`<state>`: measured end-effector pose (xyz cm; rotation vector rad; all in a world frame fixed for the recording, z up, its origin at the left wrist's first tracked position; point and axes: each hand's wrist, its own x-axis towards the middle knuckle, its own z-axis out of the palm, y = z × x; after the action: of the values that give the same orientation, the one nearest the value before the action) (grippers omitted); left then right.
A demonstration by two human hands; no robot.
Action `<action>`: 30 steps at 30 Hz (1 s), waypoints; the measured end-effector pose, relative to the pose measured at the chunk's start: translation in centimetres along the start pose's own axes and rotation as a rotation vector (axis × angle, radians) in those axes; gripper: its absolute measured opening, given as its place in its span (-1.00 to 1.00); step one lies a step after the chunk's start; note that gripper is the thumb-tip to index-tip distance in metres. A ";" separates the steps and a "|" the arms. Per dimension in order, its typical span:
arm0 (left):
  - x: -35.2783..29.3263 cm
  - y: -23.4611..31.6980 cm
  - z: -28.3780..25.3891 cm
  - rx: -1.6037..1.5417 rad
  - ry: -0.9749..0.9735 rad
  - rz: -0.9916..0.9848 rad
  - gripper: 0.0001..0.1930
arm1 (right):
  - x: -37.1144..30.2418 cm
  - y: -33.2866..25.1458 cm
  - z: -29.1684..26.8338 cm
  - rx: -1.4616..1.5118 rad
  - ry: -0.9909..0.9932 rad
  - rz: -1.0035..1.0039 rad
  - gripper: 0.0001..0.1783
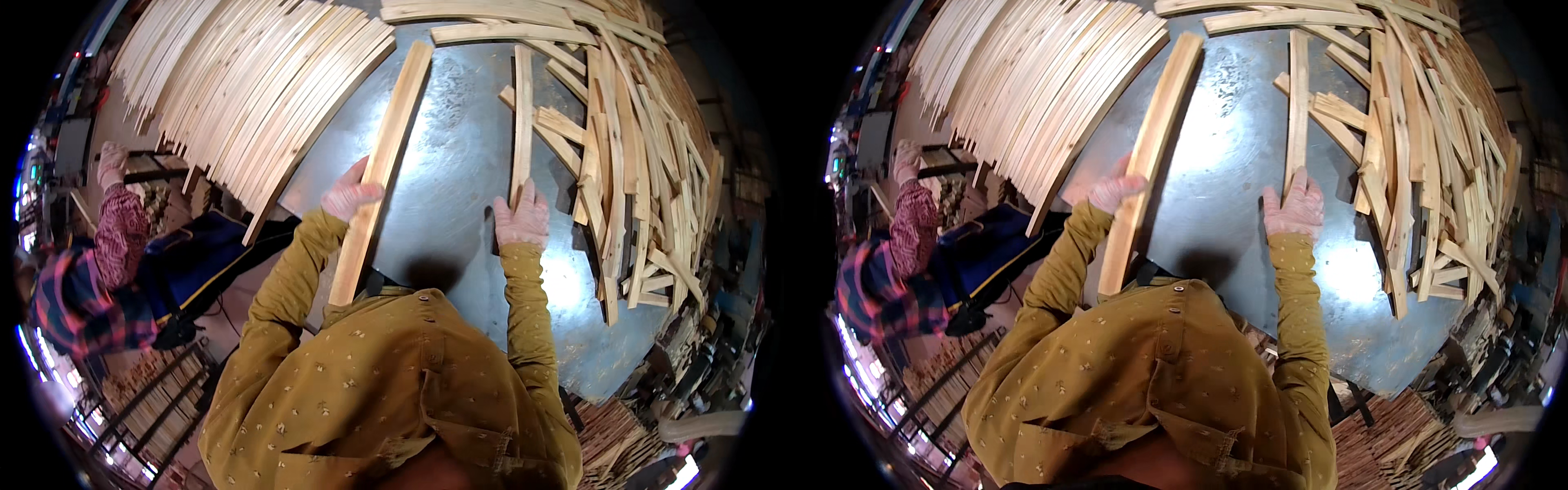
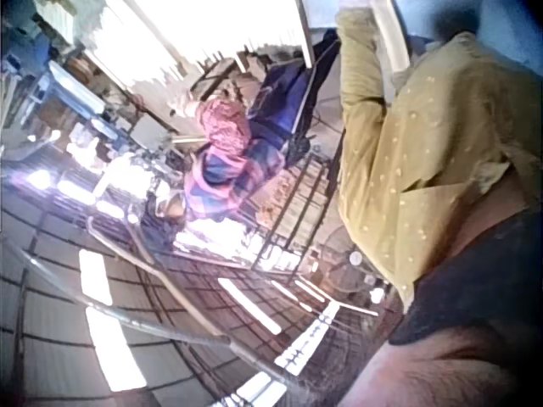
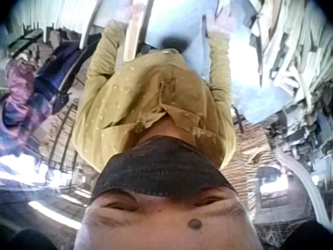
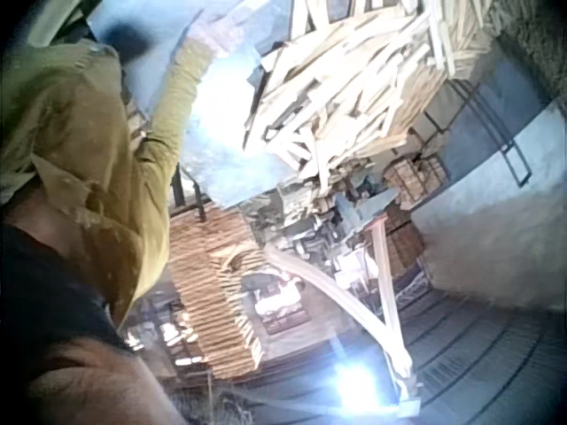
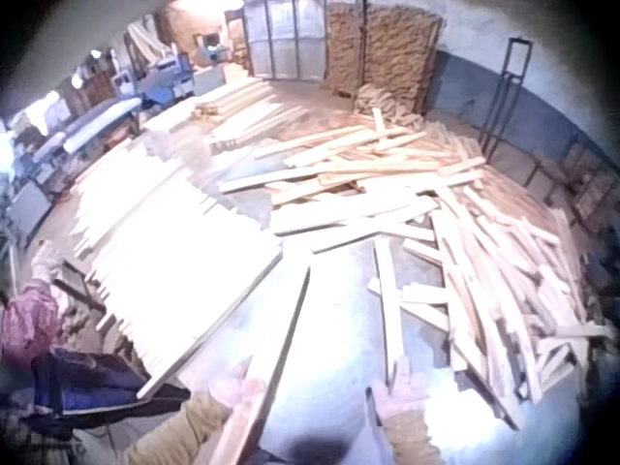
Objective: The person sorts thin wooden planks on a large metal table in a workshop. They pick up individual planks from a scattered pile, align them, and stack them into neat bundles. The person repeatedly gathers planks and organizes them into piles throughout the clip.
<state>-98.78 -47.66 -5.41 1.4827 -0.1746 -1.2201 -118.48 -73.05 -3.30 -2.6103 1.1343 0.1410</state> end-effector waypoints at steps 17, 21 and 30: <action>2.8 -0.5 3.0 0.808 0.406 -0.056 -0.05 | -3.2 -11.7 8.9 0.391 -0.931 -0.175 0.10; 0.4 -0.6 2.0 1.090 0.462 -0.117 0.01 | -5.3 -13.9 6.2 0.206 -0.925 -0.377 0.01; -1.9 -0.8 -6.4 1.684 0.802 0.041 -0.21 | 1.6 4.8 7.4 -0.075 0.169 0.331 -0.03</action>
<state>-95.27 -41.99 -6.20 3.2142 -0.7817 -0.0909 -120.73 -75.05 -11.76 -2.5147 1.6459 0.0321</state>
